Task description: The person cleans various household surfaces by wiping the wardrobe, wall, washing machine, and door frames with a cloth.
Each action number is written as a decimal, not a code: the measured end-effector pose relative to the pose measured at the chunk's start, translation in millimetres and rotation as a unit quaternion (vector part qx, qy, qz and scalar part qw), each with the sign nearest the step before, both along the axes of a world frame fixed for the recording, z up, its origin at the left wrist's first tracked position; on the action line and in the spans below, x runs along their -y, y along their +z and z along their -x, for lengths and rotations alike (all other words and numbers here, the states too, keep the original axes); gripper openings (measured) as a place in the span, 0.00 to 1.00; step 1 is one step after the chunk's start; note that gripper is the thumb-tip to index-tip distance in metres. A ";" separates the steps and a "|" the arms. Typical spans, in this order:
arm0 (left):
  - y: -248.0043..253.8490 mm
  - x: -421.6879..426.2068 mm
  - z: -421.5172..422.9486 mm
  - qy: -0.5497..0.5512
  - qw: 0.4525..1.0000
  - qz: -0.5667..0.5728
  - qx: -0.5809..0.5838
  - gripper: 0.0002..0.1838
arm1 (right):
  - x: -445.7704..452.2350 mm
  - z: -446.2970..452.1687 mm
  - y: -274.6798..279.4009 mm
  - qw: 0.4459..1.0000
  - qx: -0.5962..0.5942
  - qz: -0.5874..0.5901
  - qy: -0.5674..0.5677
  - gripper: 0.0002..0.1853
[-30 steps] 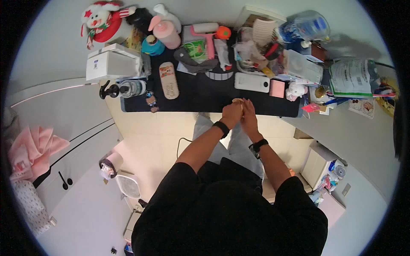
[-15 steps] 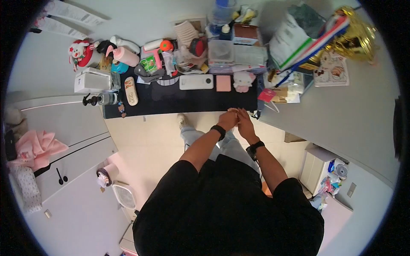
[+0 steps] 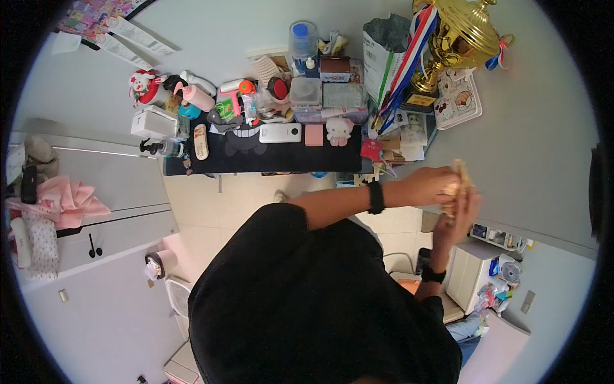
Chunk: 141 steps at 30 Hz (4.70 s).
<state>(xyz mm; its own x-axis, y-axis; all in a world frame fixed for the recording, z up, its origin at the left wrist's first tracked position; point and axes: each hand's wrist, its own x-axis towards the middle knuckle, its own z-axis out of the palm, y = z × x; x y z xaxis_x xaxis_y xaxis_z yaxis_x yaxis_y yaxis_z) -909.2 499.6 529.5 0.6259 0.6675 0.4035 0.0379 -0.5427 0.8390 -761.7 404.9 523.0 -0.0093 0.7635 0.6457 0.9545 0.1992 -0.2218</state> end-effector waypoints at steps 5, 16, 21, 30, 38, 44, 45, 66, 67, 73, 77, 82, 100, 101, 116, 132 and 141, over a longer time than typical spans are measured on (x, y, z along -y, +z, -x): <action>74.4 3.8 -56.8 -0.048 0.986 -0.081 0.136 0.20 | -0.6 -37.5 65.9 0.971 0.068 -0.217 -0.078 0.21; 51.3 1.3 -107.6 -0.099 0.991 -0.043 0.082 0.22 | -8.4 -73.1 13.6 0.950 0.074 -0.265 -0.150 0.30; 17.8 -5.6 -101.3 -0.106 0.993 0.012 0.054 0.22 | -2.4 -73.1 -19.0 0.977 0.051 -0.152 -0.144 0.24; 116.2 4.5 -119.6 -0.084 0.977 -0.018 0.194 0.20 | -14.2 -82.9 99.0 0.931 0.128 -0.285 -0.190 0.23; 73.6 0.2 -130.9 -0.099 0.990 -0.029 0.096 0.18 | -3.7 -87.4 28.7 0.938 0.101 -0.246 -0.224 0.17; 26.0 -19.1 -118.5 -0.031 0.999 0.002 0.012 0.14 | -22.7 -29.4 7.1 0.976 0.036 -0.040 -0.213 0.29; 25.2 -24.1 -115.7 -0.023 1.000 0.006 0.010 0.13 | -29.2 -28.7 10.5 0.979 0.030 -0.030 -0.201 0.29; 80.6 1.5 -130.4 -0.005 0.992 -0.083 0.093 0.08 | -0.3 -49.8 45.0 0.969 0.035 -0.113 -0.215 0.31; 62.7 -0.6 -126.4 0.006 0.993 -0.082 0.082 0.08 | -3.3 -51.3 19.5 0.980 0.021 -0.067 -0.188 0.32; -60.3 -18.3 -73.2 0.004 0.977 -0.069 -0.201 0.12 | -10.4 -2.4 -70.6 0.980 -0.112 0.137 -0.089 0.37; -98.2 -8.2 -9.3 0.030 0.969 -0.003 -0.245 0.11 | -11.0 30.1 -96.6 0.960 -0.162 0.227 0.023 0.35; -123.4 -8.3 109.8 0.084 0.934 0.054 -0.342 0.18 | -46.1 110.3 -117.1 0.894 -0.179 0.354 0.211 0.34; -279.4 85.4 564.4 0.332 0.790 0.332 -0.393 0.17 | -40.4 555.4 -298.4 0.832 0.003 0.425 0.357 0.31; -289.1 88.5 584.2 0.352 0.783 0.335 -0.389 0.16 | -40.3 576.2 -298.8 0.826 0.004 0.430 0.365 0.29; -210.5 240.5 748.3 0.478 0.777 0.360 -0.196 0.18 | -9.5 761.9 -206.1 0.544 0.059 0.560 0.622 0.24; -67.9 424.5 1001.6 0.745 0.609 0.249 -0.113 0.18 | 146.4 1109.1 -96.5 0.418 0.027 0.534 0.734 0.28; 20.0 501.6 1161.9 0.862 0.485 0.145 -0.020 0.20 | 231.7 1317.8 -7.0 0.358 -0.032 0.471 0.806 0.32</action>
<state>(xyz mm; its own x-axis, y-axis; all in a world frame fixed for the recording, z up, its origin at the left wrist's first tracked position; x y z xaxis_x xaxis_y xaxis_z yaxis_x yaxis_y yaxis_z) -2071.1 -2.0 549.5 -0.9601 0.2376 0.1477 0.2460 0.4657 0.8501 -2079.5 173.1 516.0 -0.9360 -0.3197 0.1473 -0.2443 0.2887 -0.9257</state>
